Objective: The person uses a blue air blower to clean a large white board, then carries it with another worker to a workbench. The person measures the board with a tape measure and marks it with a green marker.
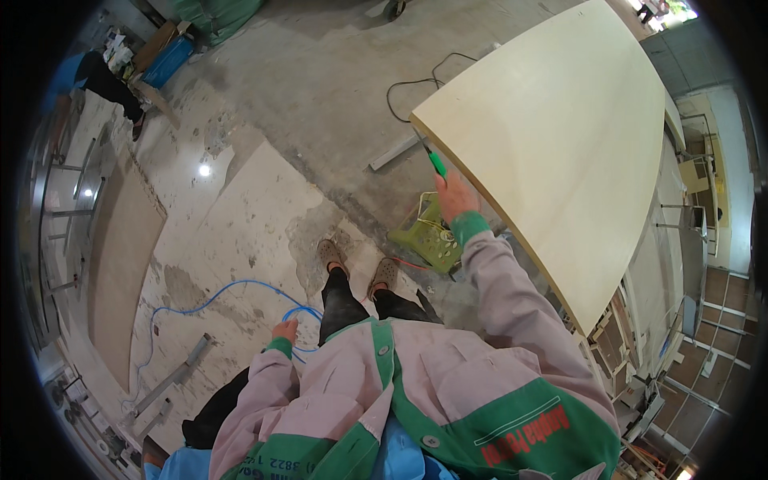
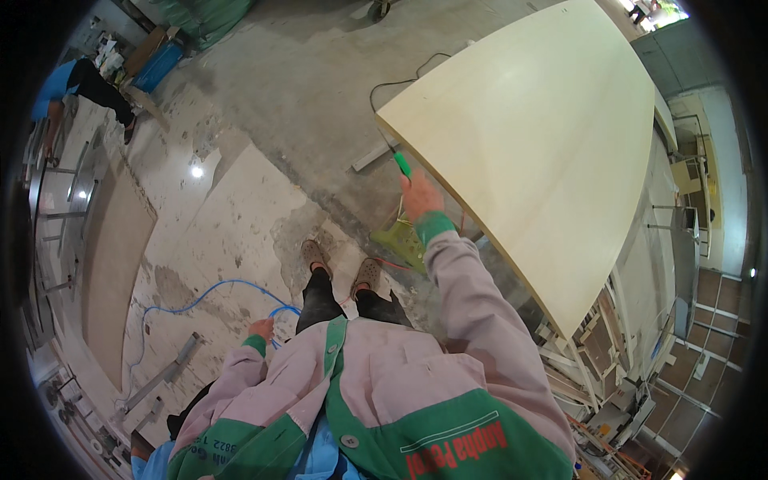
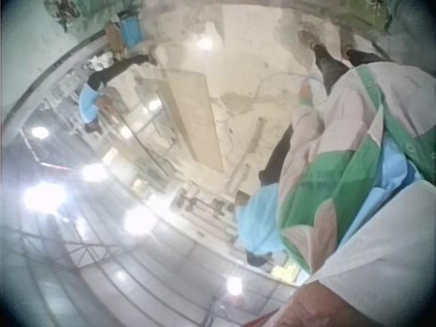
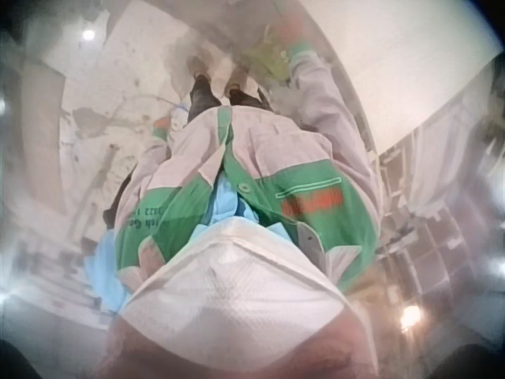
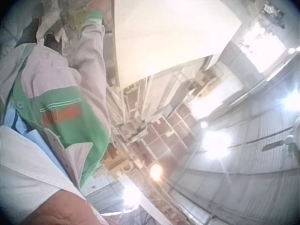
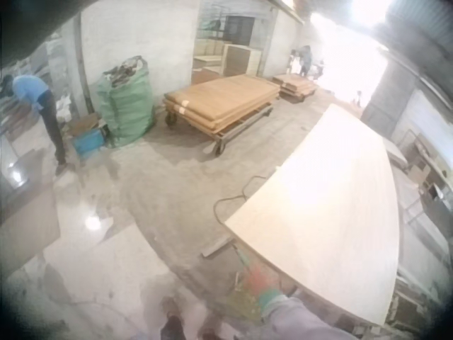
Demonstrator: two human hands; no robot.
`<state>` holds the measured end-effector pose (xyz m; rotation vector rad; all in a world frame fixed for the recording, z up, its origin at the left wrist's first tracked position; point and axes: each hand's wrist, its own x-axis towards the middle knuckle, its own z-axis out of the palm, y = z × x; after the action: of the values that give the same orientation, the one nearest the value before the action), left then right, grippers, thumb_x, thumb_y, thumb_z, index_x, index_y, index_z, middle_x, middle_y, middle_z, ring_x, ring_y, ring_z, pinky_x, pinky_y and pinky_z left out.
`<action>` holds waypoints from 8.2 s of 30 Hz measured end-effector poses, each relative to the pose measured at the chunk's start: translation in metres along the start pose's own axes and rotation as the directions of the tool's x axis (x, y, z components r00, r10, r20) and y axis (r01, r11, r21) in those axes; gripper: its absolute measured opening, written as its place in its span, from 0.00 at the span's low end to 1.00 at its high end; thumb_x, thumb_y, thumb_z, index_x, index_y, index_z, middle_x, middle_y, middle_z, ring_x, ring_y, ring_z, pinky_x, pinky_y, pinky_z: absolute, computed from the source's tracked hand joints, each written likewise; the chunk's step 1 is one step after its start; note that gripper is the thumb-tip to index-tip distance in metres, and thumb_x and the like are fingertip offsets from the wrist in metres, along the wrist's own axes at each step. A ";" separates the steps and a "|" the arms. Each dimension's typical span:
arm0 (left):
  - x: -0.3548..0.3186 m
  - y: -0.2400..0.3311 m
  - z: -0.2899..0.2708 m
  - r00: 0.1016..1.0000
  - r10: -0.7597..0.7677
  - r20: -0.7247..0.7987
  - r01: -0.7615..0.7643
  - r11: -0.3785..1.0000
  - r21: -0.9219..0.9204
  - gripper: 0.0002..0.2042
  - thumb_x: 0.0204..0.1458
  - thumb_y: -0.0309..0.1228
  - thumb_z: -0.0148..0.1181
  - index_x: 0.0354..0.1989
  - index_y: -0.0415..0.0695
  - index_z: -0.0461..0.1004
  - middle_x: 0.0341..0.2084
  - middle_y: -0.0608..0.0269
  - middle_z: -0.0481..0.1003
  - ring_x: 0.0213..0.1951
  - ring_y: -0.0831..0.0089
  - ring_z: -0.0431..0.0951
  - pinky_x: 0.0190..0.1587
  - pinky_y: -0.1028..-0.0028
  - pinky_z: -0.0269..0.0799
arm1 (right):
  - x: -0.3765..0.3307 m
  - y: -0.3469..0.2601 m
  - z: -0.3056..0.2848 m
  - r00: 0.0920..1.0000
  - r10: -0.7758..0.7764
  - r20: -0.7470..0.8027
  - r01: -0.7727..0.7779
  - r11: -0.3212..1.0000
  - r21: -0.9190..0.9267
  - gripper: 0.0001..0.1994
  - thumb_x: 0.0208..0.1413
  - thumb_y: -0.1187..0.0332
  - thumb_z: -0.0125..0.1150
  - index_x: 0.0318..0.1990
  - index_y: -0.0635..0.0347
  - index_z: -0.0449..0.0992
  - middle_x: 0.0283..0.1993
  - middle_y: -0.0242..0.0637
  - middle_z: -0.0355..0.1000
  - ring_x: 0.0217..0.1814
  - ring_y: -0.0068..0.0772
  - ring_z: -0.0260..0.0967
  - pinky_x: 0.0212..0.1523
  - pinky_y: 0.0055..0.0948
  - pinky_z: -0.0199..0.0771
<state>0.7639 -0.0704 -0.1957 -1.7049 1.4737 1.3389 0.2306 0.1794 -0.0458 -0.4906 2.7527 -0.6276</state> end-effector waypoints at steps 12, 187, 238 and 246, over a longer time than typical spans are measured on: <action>-0.023 0.080 0.008 0.919 0.373 -0.129 -0.389 0.909 -0.149 0.25 0.59 0.47 0.60 0.53 0.35 0.76 0.39 0.57 0.81 0.37 0.70 0.80 0.39 0.69 0.76 | 0.037 -0.044 0.002 0.988 0.075 -0.138 -0.094 0.987 -0.132 0.18 0.66 0.49 0.51 0.39 0.56 0.67 0.39 0.51 0.78 0.43 0.61 0.76 0.44 0.58 0.74; 0.065 0.416 0.476 0.501 -0.032 0.865 -0.628 -0.701 0.338 0.37 0.37 0.50 0.74 0.52 0.35 0.74 0.45 0.46 0.80 0.48 0.53 0.80 0.52 0.60 0.74 | -0.271 0.010 0.166 -0.427 0.890 -0.159 0.743 0.445 0.500 0.34 0.37 0.56 0.77 0.49 0.66 0.70 0.42 0.42 0.68 0.32 0.33 0.74 0.32 0.40 0.84; -0.308 0.683 0.398 -0.023 0.132 0.991 -0.623 -0.777 0.089 0.52 0.42 0.45 0.70 0.73 0.40 0.45 0.58 0.45 0.67 0.53 0.50 0.75 0.54 0.55 0.69 | -0.179 -0.108 -0.166 -0.545 0.799 -0.254 0.621 0.588 0.519 0.17 0.63 0.52 0.57 0.40 0.59 0.71 0.36 0.32 0.67 0.28 0.14 0.63 0.23 0.11 0.72; -0.293 0.708 0.415 -0.236 0.060 0.970 -0.548 -0.833 -0.082 0.50 0.42 0.43 0.69 0.72 0.39 0.48 0.57 0.44 0.68 0.54 0.48 0.75 0.54 0.55 0.69 | -0.195 -0.106 -0.158 -0.519 0.792 -0.322 0.602 0.606 0.520 0.17 0.63 0.54 0.57 0.46 0.60 0.72 0.40 0.35 0.71 0.33 0.16 0.69 0.27 0.14 0.76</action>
<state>-0.0181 0.2155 0.0614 1.5419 2.3455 0.3068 0.3822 0.2220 0.1766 -0.8149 -0.7150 1.2815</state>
